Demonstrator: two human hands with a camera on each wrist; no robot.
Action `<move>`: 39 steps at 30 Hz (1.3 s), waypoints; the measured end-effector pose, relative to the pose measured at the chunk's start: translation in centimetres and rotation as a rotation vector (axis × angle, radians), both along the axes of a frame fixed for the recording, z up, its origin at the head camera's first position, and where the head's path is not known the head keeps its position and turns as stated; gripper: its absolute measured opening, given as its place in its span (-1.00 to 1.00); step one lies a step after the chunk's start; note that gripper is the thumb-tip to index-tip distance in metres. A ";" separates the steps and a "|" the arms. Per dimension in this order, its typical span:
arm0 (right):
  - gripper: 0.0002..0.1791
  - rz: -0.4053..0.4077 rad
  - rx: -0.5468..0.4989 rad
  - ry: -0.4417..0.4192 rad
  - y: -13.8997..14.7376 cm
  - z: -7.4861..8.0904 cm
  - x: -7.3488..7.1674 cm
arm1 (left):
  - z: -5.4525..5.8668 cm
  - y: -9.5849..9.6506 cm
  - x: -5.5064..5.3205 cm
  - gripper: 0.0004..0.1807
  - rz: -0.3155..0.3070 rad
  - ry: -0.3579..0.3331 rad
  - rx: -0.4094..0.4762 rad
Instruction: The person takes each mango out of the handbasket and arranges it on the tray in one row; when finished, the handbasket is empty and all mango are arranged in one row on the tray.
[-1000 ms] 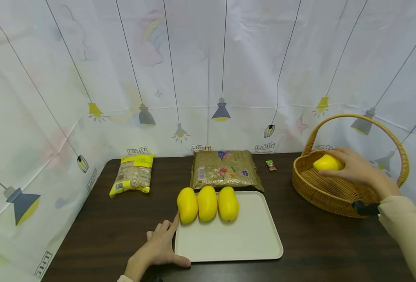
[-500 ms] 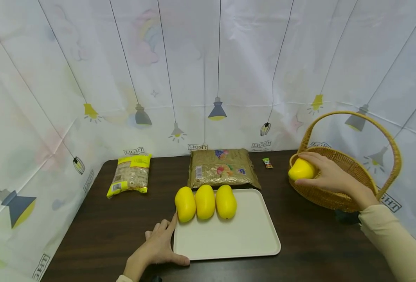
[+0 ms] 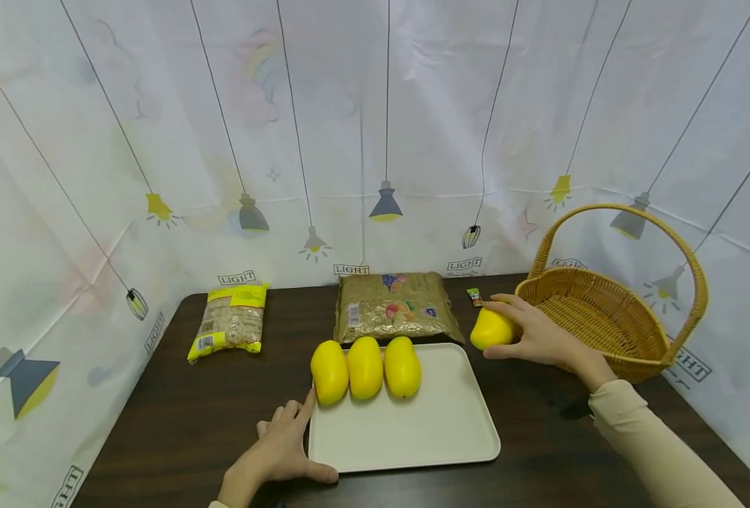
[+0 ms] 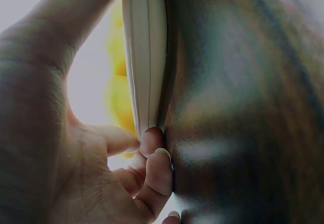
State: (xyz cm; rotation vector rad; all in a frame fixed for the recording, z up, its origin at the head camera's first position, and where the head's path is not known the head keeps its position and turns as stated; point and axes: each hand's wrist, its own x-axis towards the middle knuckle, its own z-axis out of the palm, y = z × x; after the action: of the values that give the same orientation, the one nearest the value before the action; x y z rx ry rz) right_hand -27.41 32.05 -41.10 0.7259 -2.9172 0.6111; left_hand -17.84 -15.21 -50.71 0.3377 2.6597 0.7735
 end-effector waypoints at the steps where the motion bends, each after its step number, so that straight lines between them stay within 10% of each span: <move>1: -0.05 0.009 -0.002 -0.013 -0.4 -0.5 -0.1 | 0.1 0.0 0.0 0.58 0.001 -0.003 0.002; 16: -0.05 0.142 0.081 -0.168 -5.4 -4.4 -0.4 | 0.4 -0.1 0.0 0.58 -0.003 0.011 0.016; 39: 0.02 0.242 0.062 -0.185 -7.3 -5.7 -0.8 | 0.3 -0.1 0.1 0.56 -0.014 -0.005 0.020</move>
State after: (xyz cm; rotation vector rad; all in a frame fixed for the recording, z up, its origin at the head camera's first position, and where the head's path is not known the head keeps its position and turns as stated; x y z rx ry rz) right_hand -28.25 24.75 -46.80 1.0982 -3.0522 0.6427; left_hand -17.73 -15.33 -50.37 0.3583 2.6433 0.7966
